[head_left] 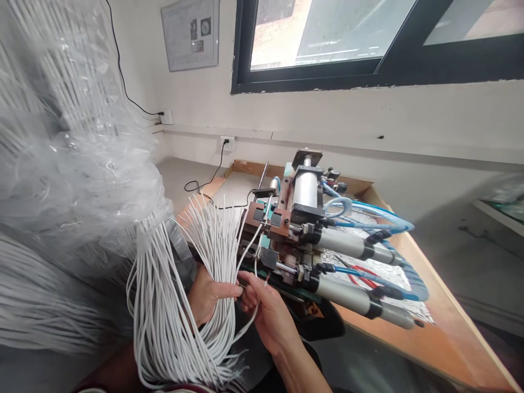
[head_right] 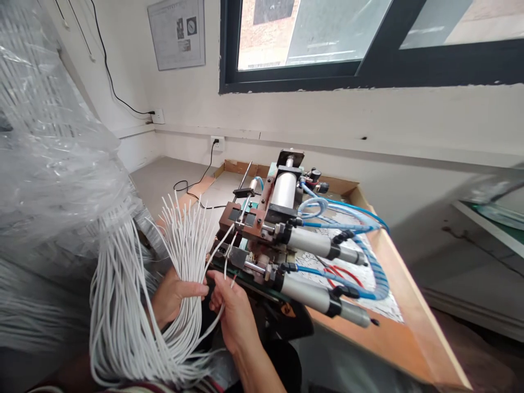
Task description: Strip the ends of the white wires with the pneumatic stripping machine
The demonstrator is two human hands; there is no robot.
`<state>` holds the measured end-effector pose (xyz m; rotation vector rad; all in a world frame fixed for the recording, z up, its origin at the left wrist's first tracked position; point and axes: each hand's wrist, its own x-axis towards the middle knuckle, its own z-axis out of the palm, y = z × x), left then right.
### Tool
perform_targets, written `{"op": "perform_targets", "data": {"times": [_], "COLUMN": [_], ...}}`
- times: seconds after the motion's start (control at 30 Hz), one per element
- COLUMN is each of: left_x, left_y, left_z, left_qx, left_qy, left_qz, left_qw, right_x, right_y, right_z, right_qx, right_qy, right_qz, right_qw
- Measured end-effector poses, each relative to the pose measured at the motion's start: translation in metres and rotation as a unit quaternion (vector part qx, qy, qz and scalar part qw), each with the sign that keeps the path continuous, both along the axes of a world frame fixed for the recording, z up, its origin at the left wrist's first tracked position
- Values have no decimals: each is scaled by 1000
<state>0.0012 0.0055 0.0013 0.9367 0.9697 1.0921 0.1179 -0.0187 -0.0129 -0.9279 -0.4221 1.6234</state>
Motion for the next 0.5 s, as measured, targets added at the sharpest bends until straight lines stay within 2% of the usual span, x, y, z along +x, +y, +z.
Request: {"op": "perform_targets", "data": {"times": [0.07, 0.13, 0.23, 0.5], "left_x": [1, 0, -1, -2], "left_y": [-2, -3, -3, -1], "left_z": [2, 3, 1, -4], "left_qx": [7, 13, 0, -42], "left_qy": [-9, -20, -32, -21], "left_qz": [-26, -39, -27, 14], "left_qw": [1000, 999, 999, 999], "right_x": [-4, -8, -10, -2], "right_y": [5, 7, 3, -5], "right_z": [3, 3, -3, -18], "right_qx": [13, 23, 44, 30], "right_qy": [4, -10, -61, -94], "right_qz": [-8, -45, -93, -117], "right_qw": [1000, 999, 993, 988]}}
